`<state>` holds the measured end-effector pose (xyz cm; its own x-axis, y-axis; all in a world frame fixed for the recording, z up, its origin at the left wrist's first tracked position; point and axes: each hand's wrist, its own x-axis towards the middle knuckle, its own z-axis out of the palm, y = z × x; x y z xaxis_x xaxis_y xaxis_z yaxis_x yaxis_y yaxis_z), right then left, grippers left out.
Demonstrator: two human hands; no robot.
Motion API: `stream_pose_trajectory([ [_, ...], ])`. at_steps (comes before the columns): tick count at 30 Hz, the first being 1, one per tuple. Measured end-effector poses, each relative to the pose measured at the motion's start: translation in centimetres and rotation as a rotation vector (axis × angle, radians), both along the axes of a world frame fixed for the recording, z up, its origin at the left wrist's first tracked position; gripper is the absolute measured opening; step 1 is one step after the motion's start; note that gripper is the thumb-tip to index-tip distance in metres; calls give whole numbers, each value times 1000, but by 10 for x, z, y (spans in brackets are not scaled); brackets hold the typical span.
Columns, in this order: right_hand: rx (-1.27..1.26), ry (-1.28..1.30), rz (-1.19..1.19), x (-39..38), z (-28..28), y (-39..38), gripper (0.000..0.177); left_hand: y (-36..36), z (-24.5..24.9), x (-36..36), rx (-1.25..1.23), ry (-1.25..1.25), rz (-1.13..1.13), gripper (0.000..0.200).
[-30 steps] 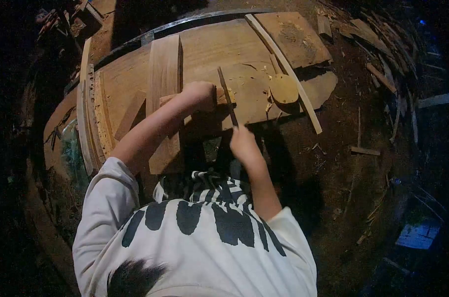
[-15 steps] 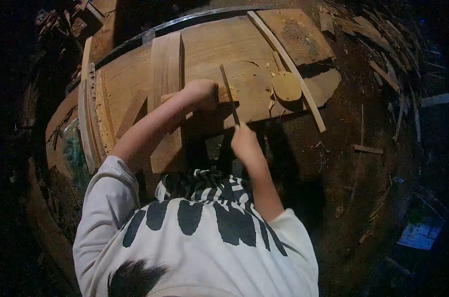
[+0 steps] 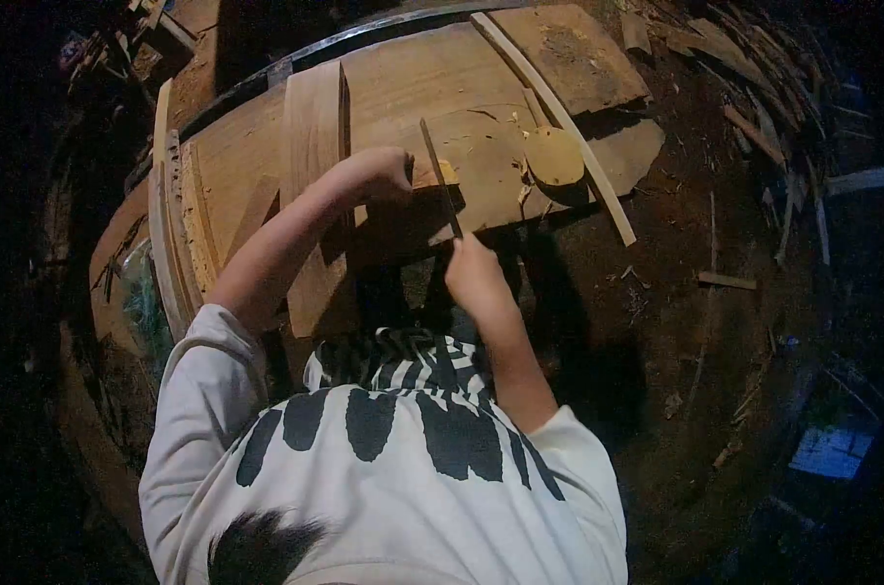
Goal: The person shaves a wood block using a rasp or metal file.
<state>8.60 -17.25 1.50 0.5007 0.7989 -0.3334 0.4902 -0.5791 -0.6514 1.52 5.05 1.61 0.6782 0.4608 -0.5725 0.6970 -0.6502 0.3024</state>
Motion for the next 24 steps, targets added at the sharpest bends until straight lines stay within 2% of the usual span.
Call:
stream_pose_trajectory([
  [3,-50,52,-72,-10,8,-25,26,-8,13,-3,32,-38,-20,33],
  [5,-38,20,-54,-14,8,-17,25,-16,27,-6,62,-56,-5,38],
  [8,13,-31,-13,-5,-14,12,25,-19,18,-4,172,3,1,42],
  [12,21,-56,4,-3,-9,27,25,-17,16,-6,133,-40,8,40],
  [14,19,-48,20,-10,-13,15,25,-16,16,-4,68,57,-64,39],
  [16,25,-41,27,-15,-11,5,25,-22,18,-4,66,50,-85,38],
  [18,-51,-30,13,-19,-7,1,24,-28,20,-6,65,49,-108,36],
  [23,-24,-81,18,-18,-6,-2,22,-34,12,-10,194,-23,-109,38],
  [24,-94,-124,63,-18,1,-1,20,-35,13,-10,192,-26,-112,38],
])
